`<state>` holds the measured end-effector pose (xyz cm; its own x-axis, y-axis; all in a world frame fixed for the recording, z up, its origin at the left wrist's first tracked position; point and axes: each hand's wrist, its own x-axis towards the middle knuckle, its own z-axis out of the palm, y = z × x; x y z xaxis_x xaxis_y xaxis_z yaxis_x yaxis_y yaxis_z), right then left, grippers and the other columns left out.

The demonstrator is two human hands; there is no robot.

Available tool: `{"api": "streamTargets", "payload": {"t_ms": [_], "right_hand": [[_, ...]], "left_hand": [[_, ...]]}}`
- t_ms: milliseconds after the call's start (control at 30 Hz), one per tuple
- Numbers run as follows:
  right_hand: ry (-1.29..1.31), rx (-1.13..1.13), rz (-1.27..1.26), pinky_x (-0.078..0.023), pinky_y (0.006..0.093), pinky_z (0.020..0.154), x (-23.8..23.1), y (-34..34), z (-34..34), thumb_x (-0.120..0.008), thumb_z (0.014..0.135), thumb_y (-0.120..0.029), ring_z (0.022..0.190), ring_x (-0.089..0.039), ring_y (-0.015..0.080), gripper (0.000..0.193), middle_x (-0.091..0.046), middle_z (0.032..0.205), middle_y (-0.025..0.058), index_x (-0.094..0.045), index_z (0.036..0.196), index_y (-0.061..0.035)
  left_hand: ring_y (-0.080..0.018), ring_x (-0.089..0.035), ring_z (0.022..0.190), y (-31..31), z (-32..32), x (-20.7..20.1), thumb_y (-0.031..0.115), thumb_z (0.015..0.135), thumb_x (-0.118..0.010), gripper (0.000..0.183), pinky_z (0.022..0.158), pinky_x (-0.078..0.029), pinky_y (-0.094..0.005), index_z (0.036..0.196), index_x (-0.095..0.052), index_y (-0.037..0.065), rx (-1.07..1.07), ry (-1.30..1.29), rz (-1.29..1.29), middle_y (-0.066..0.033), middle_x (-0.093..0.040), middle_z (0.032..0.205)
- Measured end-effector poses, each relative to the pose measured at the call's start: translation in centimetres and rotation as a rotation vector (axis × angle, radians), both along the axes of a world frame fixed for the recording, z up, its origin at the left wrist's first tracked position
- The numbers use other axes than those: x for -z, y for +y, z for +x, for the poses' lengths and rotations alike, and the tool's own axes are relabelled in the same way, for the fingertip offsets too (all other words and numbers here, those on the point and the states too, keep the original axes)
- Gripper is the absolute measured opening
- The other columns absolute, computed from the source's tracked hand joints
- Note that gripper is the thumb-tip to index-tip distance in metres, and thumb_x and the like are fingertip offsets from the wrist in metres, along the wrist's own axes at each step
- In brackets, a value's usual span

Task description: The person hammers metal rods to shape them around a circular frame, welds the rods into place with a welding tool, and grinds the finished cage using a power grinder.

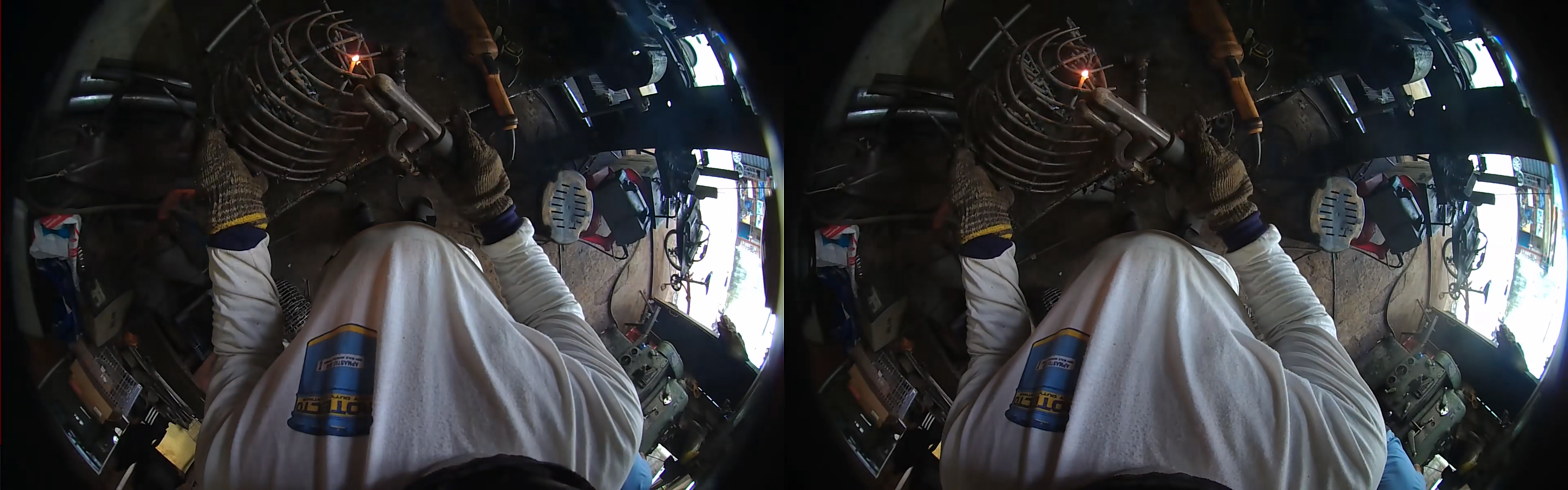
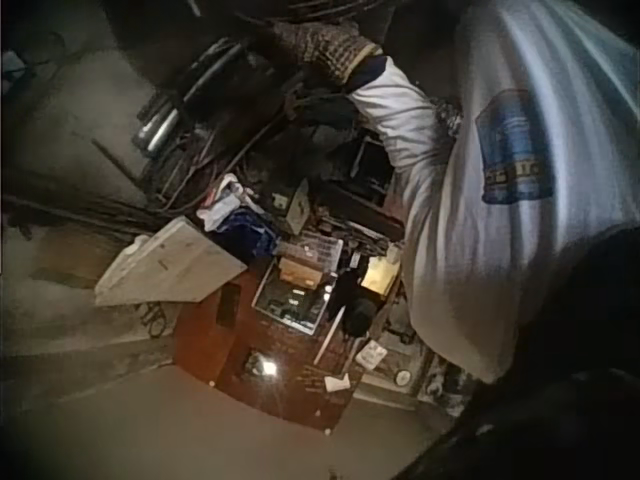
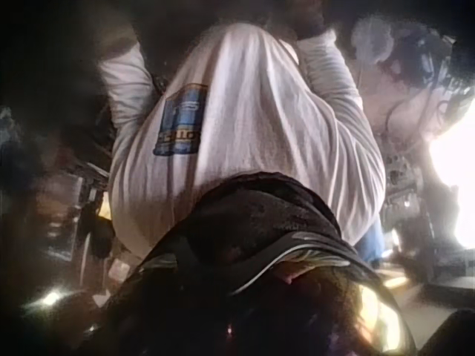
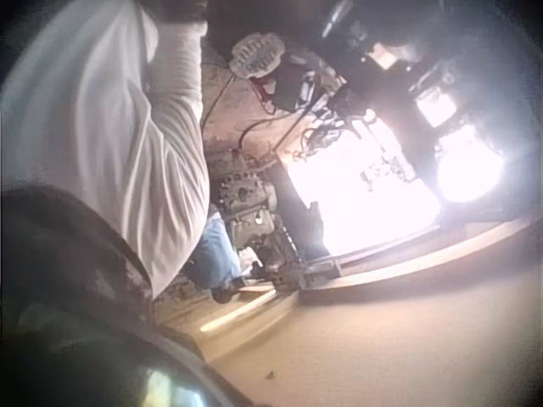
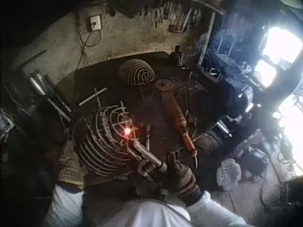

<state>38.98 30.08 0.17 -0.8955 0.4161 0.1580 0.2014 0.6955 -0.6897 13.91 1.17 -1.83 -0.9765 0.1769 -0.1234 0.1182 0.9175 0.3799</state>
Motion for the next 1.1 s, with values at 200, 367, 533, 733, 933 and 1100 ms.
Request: {"api": "streamTargets", "payload": {"t_ms": [200,367,533,733,933,1100], "right_hand": [[0.021,-0.011,0.030,-0.055,0.0405,0.084,0.5,0.4,0.1,-0.079,0.080,-0.027,0.101,-0.069,0.0356,0.078,-0.068,0.110,0.0205,-0.042,0.144,0.0003],[0.059,-0.028,0.065,-0.055,0.0404,0.085,0.9,0.5,0.0,-0.078,0.081,-0.028,0.101,-0.069,0.0353,0.078,-0.068,0.110,0.0207,-0.042,0.144,0.0015],[0.054,-0.026,0.097,-0.055,0.0404,0.086,1.0,0.4,-0.2,-0.077,0.083,-0.028,0.100,-0.069,0.0353,0.076,-0.068,0.111,0.0211,-0.042,0.144,0.0014],[0.149,-0.120,-0.009,-0.055,0.0431,0.080,4.0,1.2,-0.9,-0.075,0.081,-0.029,0.095,-0.069,0.0348,0.065,-0.068,0.109,0.0158,-0.050,0.136,-0.0045],[0.106,-0.118,-0.068,-0.056,0.0391,0.079,1.3,0.4,-1.0,-0.070,0.083,-0.017,0.090,-0.069,0.0297,0.036,-0.070,0.099,0.0139,-0.065,0.118,-0.0072],[0.061,-0.227,0.038,-0.054,0.0342,0.086,3.5,1.5,-0.6,-0.061,0.091,-0.020,0.100,-0.068,0.0266,0.041,-0.068,0.113,0.0102,-0.058,0.130,-0.0081]], "left_hand": [[-0.0231,-0.035,0.143,-0.4,0.0,0.1,0.019,0.078,-0.079,0.094,0.118,-0.032,-0.0345,0.154,-0.024,0.009,-0.009,0.002,0.017,-0.0108,-0.037,0.154],[-0.0232,-0.035,0.143,-0.3,-0.3,0.4,0.019,0.078,-0.078,0.093,0.118,-0.032,-0.0346,0.154,-0.025,0.009,-0.006,0.004,0.033,-0.0109,-0.037,0.154],[-0.0233,-0.035,0.143,-0.4,-0.5,0.6,0.018,0.079,-0.077,0.091,0.118,-0.032,-0.0346,0.153,-0.025,0.009,-0.017,-0.011,0.086,-0.0109,-0.037,0.154],[-0.0233,-0.035,0.143,-1.1,0.6,0.8,0.017,0.079,-0.077,0.090,0.118,-0.033,-0.0347,0.153,-0.026,0.008,-0.059,-0.062,0.224,-0.0110,-0.038,0.154],[-0.0234,-0.036,0.142,-1.8,1.3,1.2,0.017,0.080,-0.076,0.089,0.118,-0.033,-0.0348,0.153,-0.026,0.008,-0.099,-0.097,0.291,-0.0110,-0.038,0.154],[-0.0235,-0.036,0.142,-1.5,1.9,0.2,0.016,0.080,-0.075,0.087,0.117,-0.033,-0.0348,0.153,-0.027,0.008,-0.081,-0.101,0.243,-0.0110,-0.038,0.154]]}}
